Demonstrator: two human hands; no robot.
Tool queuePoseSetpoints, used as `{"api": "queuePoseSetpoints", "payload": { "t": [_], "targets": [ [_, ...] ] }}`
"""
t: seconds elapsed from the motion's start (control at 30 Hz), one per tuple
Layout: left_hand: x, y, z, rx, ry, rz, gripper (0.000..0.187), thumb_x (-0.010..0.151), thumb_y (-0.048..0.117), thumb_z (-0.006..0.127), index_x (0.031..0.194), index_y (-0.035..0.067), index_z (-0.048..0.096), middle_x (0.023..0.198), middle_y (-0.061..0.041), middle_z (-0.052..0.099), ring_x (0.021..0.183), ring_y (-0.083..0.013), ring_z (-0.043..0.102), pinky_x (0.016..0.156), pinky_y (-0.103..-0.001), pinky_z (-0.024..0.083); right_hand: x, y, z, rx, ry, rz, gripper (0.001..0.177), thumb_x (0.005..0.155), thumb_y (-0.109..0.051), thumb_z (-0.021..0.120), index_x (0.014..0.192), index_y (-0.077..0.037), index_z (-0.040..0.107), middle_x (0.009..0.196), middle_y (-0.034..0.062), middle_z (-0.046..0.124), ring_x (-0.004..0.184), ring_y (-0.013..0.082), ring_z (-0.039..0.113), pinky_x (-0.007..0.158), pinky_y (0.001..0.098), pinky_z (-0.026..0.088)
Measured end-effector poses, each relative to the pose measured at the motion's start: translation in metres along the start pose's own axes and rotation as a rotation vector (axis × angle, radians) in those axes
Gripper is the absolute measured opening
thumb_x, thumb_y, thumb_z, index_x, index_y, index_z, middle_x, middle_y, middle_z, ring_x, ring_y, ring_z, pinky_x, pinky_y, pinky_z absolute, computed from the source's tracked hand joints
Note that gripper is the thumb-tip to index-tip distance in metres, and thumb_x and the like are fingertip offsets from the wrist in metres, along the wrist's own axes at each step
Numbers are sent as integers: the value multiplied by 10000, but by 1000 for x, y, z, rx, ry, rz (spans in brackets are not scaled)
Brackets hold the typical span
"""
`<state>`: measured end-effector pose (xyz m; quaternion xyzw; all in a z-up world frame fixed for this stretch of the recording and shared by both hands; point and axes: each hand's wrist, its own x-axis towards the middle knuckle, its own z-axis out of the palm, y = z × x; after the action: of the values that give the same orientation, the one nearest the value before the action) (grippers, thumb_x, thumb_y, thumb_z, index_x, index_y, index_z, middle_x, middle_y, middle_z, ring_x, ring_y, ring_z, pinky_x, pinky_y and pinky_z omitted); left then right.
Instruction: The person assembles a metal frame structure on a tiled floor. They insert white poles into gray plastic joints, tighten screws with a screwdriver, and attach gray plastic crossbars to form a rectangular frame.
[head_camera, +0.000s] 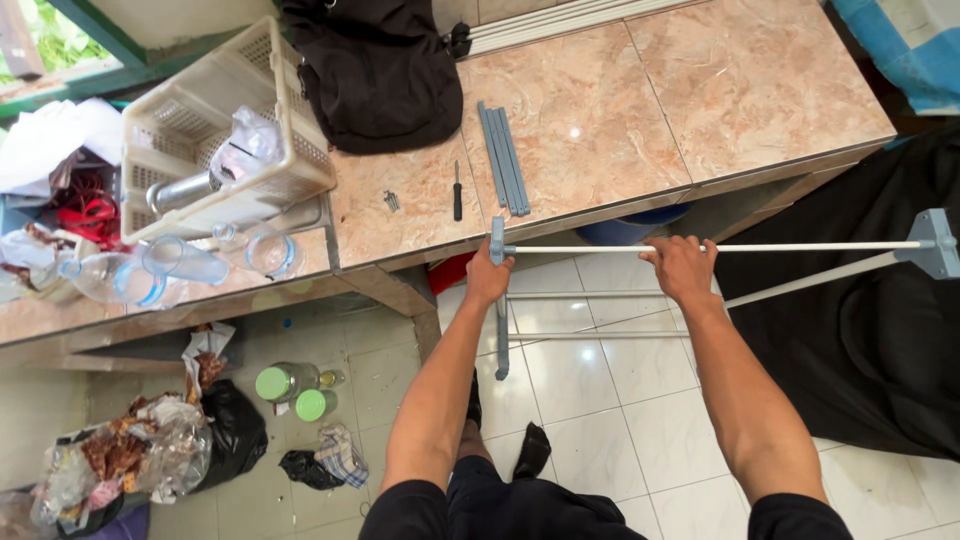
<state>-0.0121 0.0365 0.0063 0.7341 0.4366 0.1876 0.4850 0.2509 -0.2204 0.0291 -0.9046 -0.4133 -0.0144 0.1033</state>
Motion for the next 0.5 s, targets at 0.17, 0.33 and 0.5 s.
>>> {"api": "queuePoseSetpoints", "payload": {
  "t": [0.17,0.33,0.5],
  "targets": [
    [12,-16,6,17,-74,-31,592,847,214,726,1388,40,562,1171,-256,706,1159,-432,652,1001,-464,507,-19,-6,-4,-8,71,-9,328,987,-472,644,1190,-249,775,974,51,706,1055,272,595,1084,581,294],
    [15,-11,18,24,-59,35,563,827,190,743,1358,75,596,1174,-242,704,1151,-430,646,983,-470,514,-47,0,-9,16,70,35,314,992,-458,645,1172,-240,780,932,57,703,1015,274,593,1045,598,278],
    [6,-7,6,39,-100,40,561,833,193,723,1374,103,608,1152,-228,721,1137,-422,654,982,-467,515,-70,-9,-2,26,113,54,299,1002,-438,642,1147,-219,785,912,38,699,997,260,579,1036,611,264]
  ]
}}
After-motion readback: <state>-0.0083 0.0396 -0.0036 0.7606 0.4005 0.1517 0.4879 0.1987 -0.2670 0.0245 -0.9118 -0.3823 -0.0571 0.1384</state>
